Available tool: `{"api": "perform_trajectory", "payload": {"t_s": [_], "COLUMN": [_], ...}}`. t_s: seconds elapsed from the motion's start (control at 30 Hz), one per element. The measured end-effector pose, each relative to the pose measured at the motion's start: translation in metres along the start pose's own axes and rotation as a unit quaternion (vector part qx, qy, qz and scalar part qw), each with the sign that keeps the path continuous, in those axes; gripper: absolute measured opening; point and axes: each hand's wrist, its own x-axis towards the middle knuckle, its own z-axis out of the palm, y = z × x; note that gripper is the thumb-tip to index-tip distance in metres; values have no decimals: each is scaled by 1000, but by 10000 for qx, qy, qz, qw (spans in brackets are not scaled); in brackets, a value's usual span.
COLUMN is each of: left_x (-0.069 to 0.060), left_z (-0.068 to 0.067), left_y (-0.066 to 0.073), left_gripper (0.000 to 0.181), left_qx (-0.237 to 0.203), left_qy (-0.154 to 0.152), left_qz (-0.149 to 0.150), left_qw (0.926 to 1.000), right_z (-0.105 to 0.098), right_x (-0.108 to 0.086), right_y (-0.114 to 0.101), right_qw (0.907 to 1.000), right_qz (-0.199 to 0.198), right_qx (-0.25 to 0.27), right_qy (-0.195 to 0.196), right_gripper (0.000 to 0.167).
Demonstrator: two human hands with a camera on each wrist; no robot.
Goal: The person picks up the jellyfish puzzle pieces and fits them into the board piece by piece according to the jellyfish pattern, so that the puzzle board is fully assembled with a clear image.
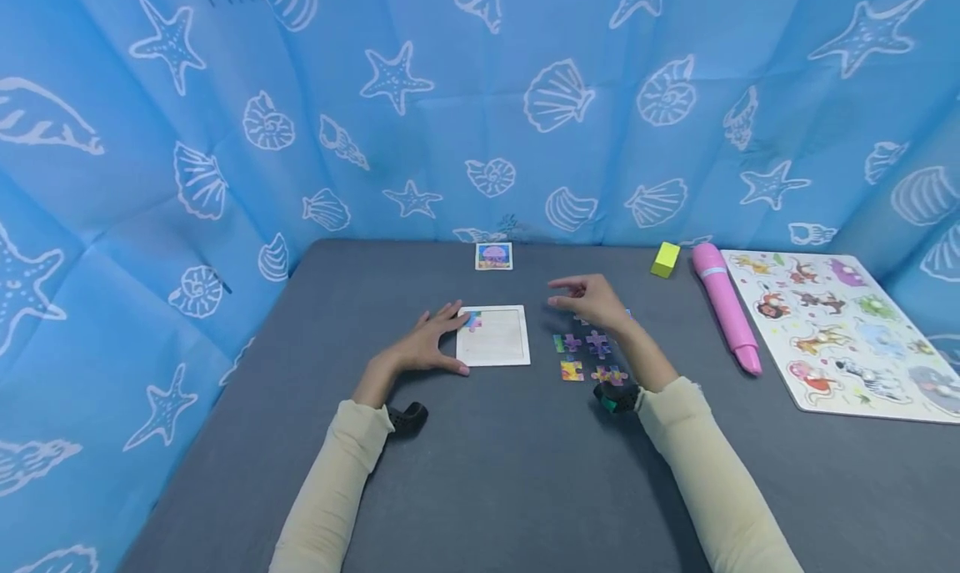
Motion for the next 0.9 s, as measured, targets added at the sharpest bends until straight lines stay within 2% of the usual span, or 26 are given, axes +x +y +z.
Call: {"api": "perform_trajectory", "payload": {"t_s": [0.1,0.3,0.47,0.6,0.9], "left_x": [-2,-5,-4,-3,-1], "left_z": [0,-1,0,-1,-1], "left_y": [-1,-3,-2,0,2], "left_gripper": [97,99,97,97,97], "left_qx": [-12,-52,-44,-17,-35], "left_qy": [6,-30,3,-56,-64], "left_qz": [-33,-166,-195,-240,-166], "left_qw": [10000,9998,9998,9997,9998], "right_z": [-18,-38,-40,-38,-38], "right_x": [-5,-15,-18,-19,-18], "right_y": [16,40,52,58,64], "right_qw": [9998,9983,9950,9926,9929], "right_qz": [18,294,611,817,803], "right_qx": [-170,-468,-731,-858,-849], "right_qy": [83,-157,-310,-266,-199], "right_gripper": [39,40,39,41,38]}}
